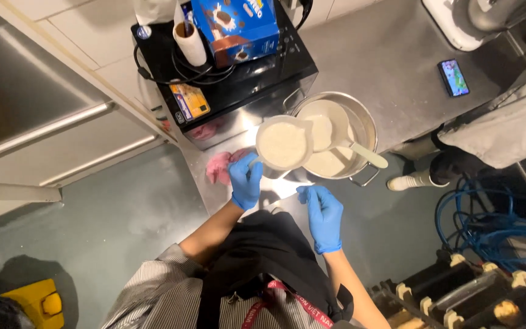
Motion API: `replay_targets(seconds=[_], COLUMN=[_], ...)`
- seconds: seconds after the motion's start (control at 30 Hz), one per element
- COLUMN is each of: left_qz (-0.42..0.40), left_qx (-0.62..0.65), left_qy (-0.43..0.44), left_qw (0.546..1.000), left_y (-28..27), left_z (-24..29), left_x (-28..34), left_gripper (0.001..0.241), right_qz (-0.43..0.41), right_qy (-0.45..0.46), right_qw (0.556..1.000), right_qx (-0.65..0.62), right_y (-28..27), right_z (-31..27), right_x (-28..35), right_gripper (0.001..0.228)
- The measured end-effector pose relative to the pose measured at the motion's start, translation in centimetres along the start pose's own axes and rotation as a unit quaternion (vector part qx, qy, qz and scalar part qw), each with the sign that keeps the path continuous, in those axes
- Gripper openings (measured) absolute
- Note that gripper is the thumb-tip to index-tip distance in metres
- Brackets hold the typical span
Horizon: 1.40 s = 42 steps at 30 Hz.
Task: The person organizes plastic dessert cups on a tray, pours a liquid mixture from a large pot into a measuring cup, and then fills the plastic cups with the liquid.
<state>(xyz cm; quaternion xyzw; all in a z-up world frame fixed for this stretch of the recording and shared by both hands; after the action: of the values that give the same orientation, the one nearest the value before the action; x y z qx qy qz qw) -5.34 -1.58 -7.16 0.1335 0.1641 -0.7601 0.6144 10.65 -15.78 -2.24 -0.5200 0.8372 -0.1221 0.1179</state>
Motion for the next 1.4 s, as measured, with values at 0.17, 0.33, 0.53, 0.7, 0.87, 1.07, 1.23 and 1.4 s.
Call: replay_targets(seconds=[0.17, 0.33, 0.53, 0.7, 0.87, 1.07, 1.23, 1.4], left_qz=[-0.010, 0.084, 0.118, 0.098, 0.205, 0.174, 0.197, 0.174], left_qx=[-0.030, 0.132, -0.129, -0.317, -0.211, -0.347, -0.358, -0.181], left_qy=[0.001, -0.102, 0.087, 0.282, 0.110, 0.163, 0.192, 0.055], left_qw=[0.999, 0.982, 0.981, 0.900, 0.949, 0.907, 0.892, 0.966], left_y=[-4.5, -10.1, -20.0, -25.2, -29.5, -29.7, -30.4, -30.2], left_z=[-3.5, -8.8, -1.2, 2.6, -1.4, 3.1, 0.9, -1.6], left_x=[3.0, 8.0, 5.2, 3.2, 6.3, 4.5, 4.6, 4.6], left_gripper=[0.029, 0.014, 0.027, 0.050, 0.037, 0.030, 0.030, 0.022], right_qz=[-0.095, -0.119, -0.171, -0.163, 0.029, -0.223, -0.327, -0.167], right_qy=[0.097, 0.026, -0.095, -0.253, -0.060, -0.253, -0.229, 0.097], right_qw=[0.991, 0.975, 0.981, 0.900, 0.972, 0.911, 0.909, 0.963], right_qx=[-0.007, 0.185, 0.011, 0.316, 0.226, 0.236, 0.117, -0.189], right_y=[5.8, 16.0, 25.7, 25.3, 23.9, 35.1, 32.9, 30.4], right_z=[2.6, 14.5, 10.8, 20.8, 25.6, 20.8, 21.9, 22.4], right_x=[0.6, -2.7, -5.4, -3.9, -5.3, -7.0, 0.9, 1.2], right_gripper=[0.022, 0.028, 0.064, 0.041, 0.045, 0.055, 0.030, 0.035])
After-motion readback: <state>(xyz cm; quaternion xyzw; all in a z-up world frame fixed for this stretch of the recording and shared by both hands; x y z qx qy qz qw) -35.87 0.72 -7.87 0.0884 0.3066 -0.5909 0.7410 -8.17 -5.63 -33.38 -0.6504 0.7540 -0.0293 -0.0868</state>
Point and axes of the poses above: each hand's wrist, its own x-axis away from the middle knuckle, its own y-axis out of the palm, z = x × y, the point moved 2 cm from there along -x, towards the middle knuckle, and after that the axes turned 3 degrees about -z, right-handed, at the moved point
